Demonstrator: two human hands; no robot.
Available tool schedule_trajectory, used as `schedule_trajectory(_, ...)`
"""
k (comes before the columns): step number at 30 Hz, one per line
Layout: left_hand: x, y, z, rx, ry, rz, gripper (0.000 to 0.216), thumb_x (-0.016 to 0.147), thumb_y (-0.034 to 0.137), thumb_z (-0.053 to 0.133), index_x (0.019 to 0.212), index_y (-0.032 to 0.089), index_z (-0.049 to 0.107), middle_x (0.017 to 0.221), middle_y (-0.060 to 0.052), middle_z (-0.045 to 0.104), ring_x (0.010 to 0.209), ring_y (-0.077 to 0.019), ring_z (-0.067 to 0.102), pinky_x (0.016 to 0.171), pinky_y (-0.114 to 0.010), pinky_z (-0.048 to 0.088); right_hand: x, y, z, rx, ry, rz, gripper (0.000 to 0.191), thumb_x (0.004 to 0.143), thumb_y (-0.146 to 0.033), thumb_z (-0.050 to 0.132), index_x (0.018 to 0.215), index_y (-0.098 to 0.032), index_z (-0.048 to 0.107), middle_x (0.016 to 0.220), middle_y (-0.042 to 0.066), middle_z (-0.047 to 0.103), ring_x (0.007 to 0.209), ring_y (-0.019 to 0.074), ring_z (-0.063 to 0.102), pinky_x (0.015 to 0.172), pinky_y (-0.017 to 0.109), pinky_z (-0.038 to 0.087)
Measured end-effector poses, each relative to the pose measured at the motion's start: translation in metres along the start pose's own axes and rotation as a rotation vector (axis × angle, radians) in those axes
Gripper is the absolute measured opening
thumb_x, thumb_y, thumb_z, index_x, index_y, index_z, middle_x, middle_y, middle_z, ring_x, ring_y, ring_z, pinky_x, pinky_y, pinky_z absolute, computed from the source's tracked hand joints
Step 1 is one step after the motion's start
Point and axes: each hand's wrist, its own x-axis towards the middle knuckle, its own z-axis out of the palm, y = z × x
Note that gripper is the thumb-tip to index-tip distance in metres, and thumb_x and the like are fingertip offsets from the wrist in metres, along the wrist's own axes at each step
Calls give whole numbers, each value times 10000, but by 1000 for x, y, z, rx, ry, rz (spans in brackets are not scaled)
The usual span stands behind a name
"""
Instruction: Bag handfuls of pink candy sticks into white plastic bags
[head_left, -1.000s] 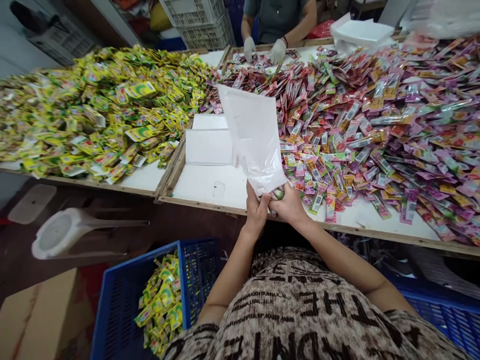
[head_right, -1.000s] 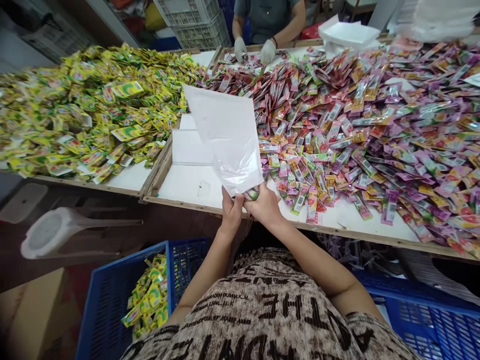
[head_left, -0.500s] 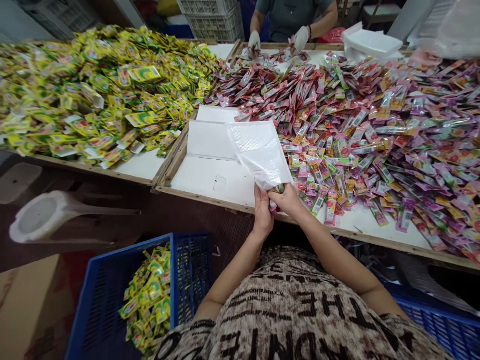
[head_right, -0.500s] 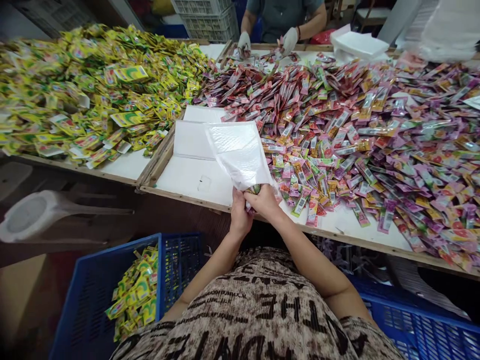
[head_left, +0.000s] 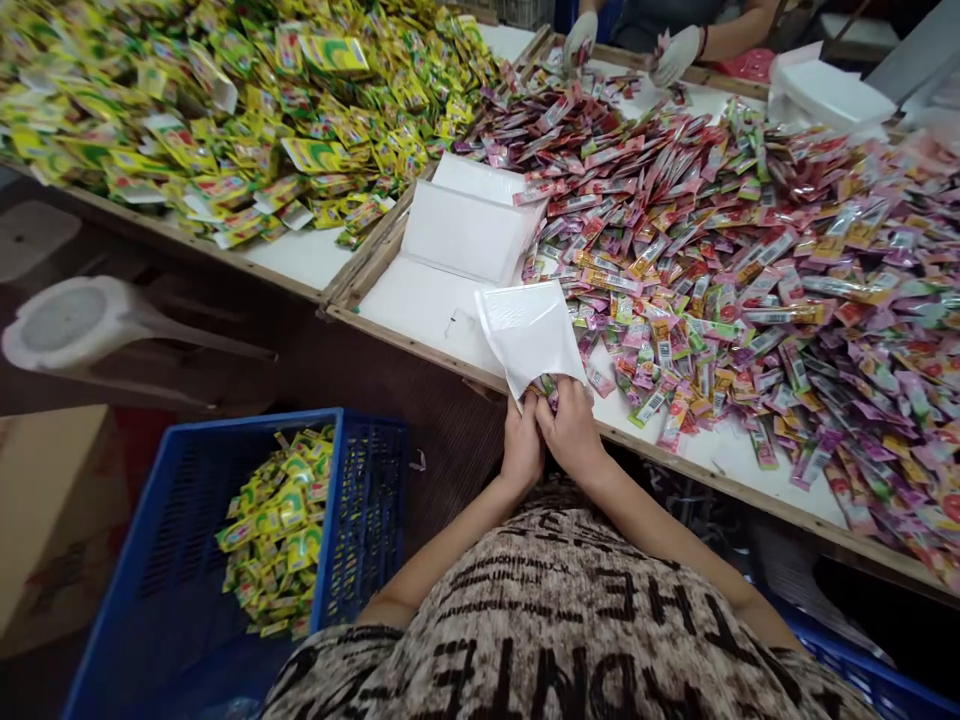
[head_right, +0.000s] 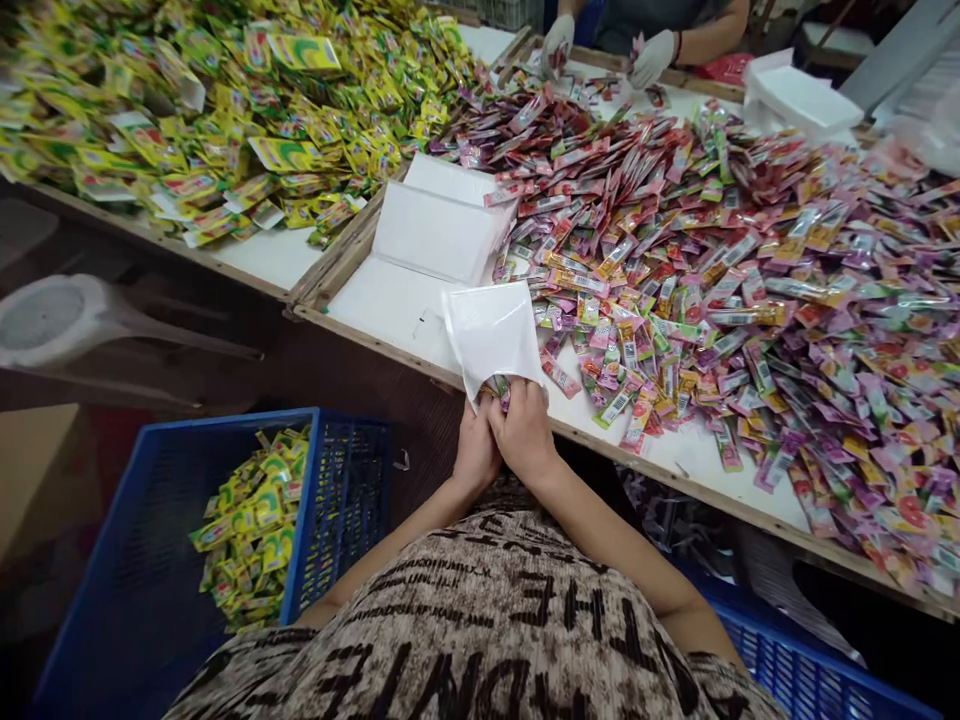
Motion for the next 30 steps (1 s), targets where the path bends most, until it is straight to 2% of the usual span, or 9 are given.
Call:
schedule_trajectory(5,0,-6,-7,63,71,62,585,891,311,599,1460,281,467,1435,-20,570,1355,-191,493,1166,-339,340,-2,6,4,-138,-73,-119,437,948,-250,395,1356,-118,481,1185,185,544,1098,297,514,961,422,430)
schedule_trajectory(11,-3,-5,-6,-140,40,0,595,901,284,577,1479,314,439,1450,-5,559,1370,-175,481,1171,-336,330,-12,12,13,-205,25,-238,418,952,-299,431,1311,-104,522,1216,207,526,1126,320,482,985,455,418)
schedule_trajectory(14,-3,-3,-7,-255,0,-66,619,866,263,640,1460,313,471,1450,-16,563,1372,-190,479,1174,-337,321,-5,14,13,-174,57,-156,367,946,-334,449,1198,-107,587,1113,187,581,1059,303,519,947,434,433)
schedule_trajectory(17,-5,-3,-6,-321,-12,-128,634,839,260,693,1440,316,499,1470,-24,545,1384,-202,463,1164,-334,332,14,16,17,-101,18,-53,274,921,-310,468,1064,-148,638,949,124,632,965,265,557,905,381,447)
schedule_trajectory(20,-7,-4,-5,-390,-5,-157,663,831,225,698,1447,339,482,1474,-14,539,1363,-201,486,1138,-340,374,30,16,27,-80,36,-61,245,881,-247,468,1007,-148,653,922,125,648,952,268,565,907,391,451)
schedule_trajectory(23,-5,-3,-6,-412,36,-148,645,794,157,698,1402,300,537,1387,-30,614,1320,-193,526,1113,-318,401,27,12,31,-124,54,-47,250,874,-253,470,961,-114,659,888,155,637,912,293,570,884,438,464)
schedule_trajectory(26,-2,1,-10,-416,61,-167,577,748,150,720,1309,233,613,1261,-68,683,1229,-215,595,1071,-332,443,7,6,16,-58,-30,-113,364,919,-373,493,1133,-110,625,981,156,628,968,296,573,894,443,480)
schedule_trajectory(28,-2,5,-10,-473,6,-234,506,763,203,723,1261,206,637,1216,-86,697,1177,-223,625,1052,-348,462,-7,7,0,-28,-91,-213,520,918,-447,528,1343,-147,515,1189,167,572,1137,309,527,975,459,459)
schedule_trajectory(30,-3,7,-9,-542,-56,-323,421,797,245,701,1211,181,657,1182,-96,703,1141,-216,639,1044,-346,469,-19,13,-14,-54,-112,-269,619,913,-465,552,1452,-192,417,1318,169,478,1252,325,452,1045,490,418)
